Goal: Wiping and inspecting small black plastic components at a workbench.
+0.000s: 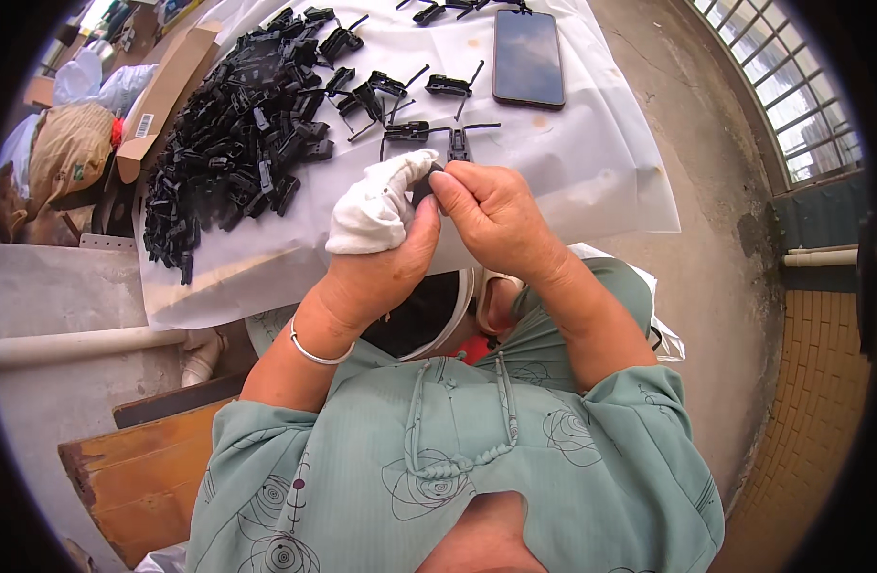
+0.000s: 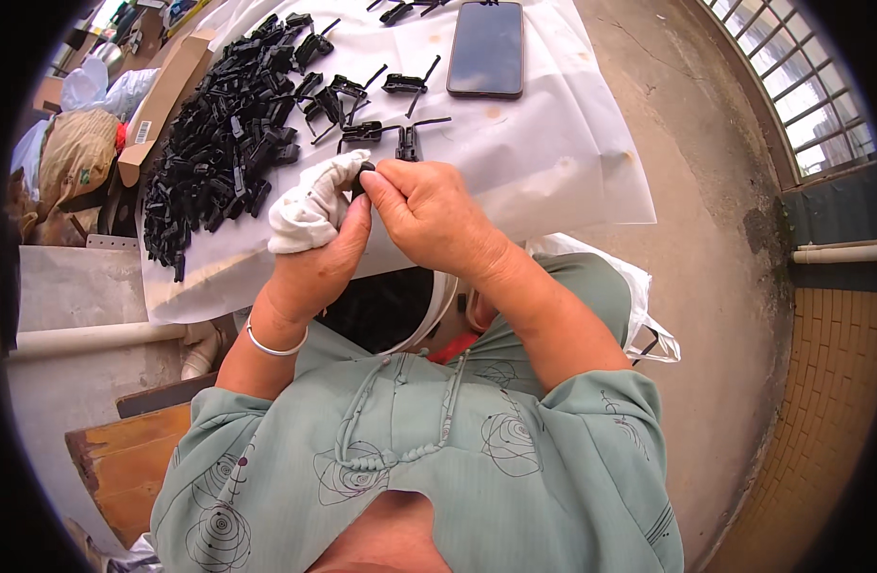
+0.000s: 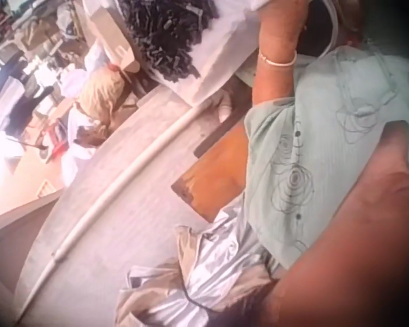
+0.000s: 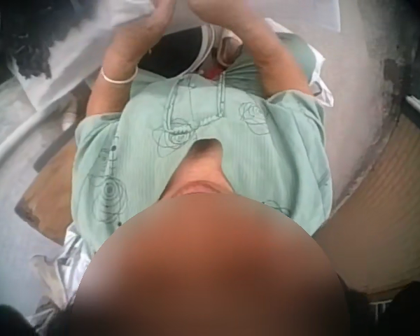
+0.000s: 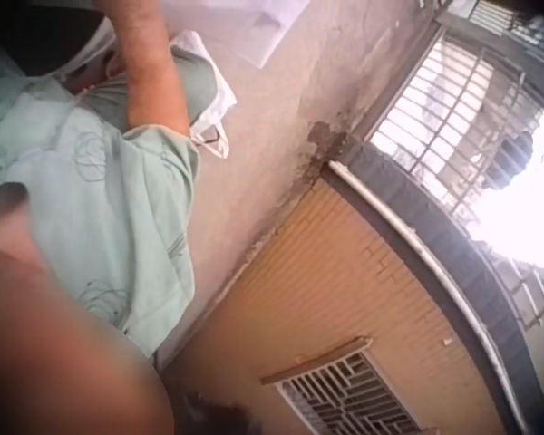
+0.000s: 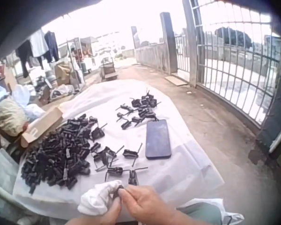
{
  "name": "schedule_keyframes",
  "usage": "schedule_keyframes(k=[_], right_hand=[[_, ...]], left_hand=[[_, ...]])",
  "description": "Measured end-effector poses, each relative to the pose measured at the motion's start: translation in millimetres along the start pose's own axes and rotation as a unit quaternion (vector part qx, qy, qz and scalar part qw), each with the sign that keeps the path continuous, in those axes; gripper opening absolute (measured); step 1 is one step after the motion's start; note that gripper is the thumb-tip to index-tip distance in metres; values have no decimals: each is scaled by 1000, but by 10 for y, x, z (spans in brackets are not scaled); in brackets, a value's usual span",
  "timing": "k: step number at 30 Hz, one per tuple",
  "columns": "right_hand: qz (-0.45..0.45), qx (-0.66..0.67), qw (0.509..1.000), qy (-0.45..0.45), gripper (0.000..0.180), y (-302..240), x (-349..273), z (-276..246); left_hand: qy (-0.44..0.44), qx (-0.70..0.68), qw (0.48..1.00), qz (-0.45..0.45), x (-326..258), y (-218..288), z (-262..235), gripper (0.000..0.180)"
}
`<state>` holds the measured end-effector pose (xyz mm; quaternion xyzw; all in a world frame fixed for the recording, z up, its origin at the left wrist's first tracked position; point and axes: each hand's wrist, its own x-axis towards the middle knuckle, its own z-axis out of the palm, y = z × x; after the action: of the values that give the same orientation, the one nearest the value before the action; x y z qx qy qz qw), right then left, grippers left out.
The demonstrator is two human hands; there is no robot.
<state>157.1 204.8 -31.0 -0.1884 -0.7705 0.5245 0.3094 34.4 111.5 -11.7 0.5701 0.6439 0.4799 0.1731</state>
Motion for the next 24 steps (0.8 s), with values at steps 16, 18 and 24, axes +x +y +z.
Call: schedule_keyframes(k=[16, 18, 24], right_hand=[[-115, -118, 986, -39, 11, 15, 61, -38], [-141, -92, 986, -4, 10, 35, 78, -60], [-85, 11, 996, 11, 8, -48, 105, 23]], left_hand=[[5, -351, 925, -144, 69, -30, -349, 27], [2, -319, 938, -135, 79, -49, -331, 29], [-89, -177, 974, -106, 7, 51, -293, 30]])
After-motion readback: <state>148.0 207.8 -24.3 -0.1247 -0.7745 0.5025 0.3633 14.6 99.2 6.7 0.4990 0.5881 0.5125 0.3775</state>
